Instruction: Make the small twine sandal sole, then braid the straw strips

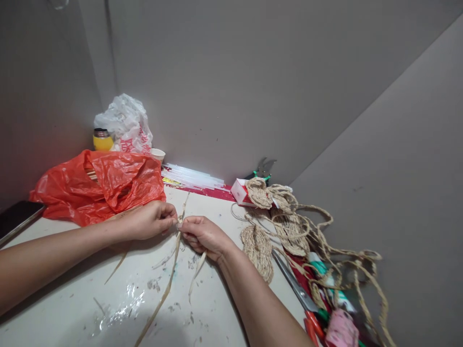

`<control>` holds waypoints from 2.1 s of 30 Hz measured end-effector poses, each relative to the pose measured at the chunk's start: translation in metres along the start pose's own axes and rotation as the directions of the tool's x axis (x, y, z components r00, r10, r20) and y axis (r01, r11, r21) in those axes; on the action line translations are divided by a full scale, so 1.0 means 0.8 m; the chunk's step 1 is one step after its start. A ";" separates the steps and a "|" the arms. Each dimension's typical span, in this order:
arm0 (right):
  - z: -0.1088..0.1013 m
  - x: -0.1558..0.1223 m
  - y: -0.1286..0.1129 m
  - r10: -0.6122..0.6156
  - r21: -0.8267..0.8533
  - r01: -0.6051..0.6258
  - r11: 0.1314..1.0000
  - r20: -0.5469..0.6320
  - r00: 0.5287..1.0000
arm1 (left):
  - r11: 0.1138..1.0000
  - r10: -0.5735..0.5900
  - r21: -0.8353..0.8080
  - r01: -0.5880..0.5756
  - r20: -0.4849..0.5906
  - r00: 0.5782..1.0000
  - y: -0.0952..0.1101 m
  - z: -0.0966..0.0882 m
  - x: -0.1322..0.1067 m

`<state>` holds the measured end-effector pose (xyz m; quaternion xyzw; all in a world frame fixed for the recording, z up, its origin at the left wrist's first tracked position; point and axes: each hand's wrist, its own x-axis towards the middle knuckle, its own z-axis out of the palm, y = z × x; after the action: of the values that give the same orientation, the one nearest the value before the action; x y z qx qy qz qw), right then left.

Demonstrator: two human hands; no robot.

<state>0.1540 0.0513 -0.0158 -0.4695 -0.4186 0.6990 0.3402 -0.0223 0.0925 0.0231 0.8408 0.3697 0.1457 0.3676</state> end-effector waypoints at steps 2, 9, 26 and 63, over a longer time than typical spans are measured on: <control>0.006 0.001 0.001 -0.023 -0.050 0.018 0.999 -0.100 0.995 | 0.999 -0.034 -0.020 0.034 -0.002 0.999 0.004 -0.001 -0.001; 0.022 0.000 0.002 0.000 0.039 0.009 0.999 -0.234 0.972 | 0.983 -0.133 -0.136 0.122 -0.072 0.989 0.003 0.006 -0.001; 0.027 0.003 0.007 0.059 0.315 -0.021 0.949 -0.111 0.992 | 0.998 -0.012 -0.064 -0.001 -0.188 0.982 -0.015 0.030 0.001; 0.009 -0.005 -0.006 0.112 0.103 -0.113 0.988 0.013 0.994 | 0.802 -0.160 -0.546 0.244 0.196 0.967 -0.025 0.030 0.007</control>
<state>0.1490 0.0478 -0.0085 -0.4714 -0.3561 0.7396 0.3225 -0.0168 0.0938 -0.0081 0.6578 0.3707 0.1491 0.6384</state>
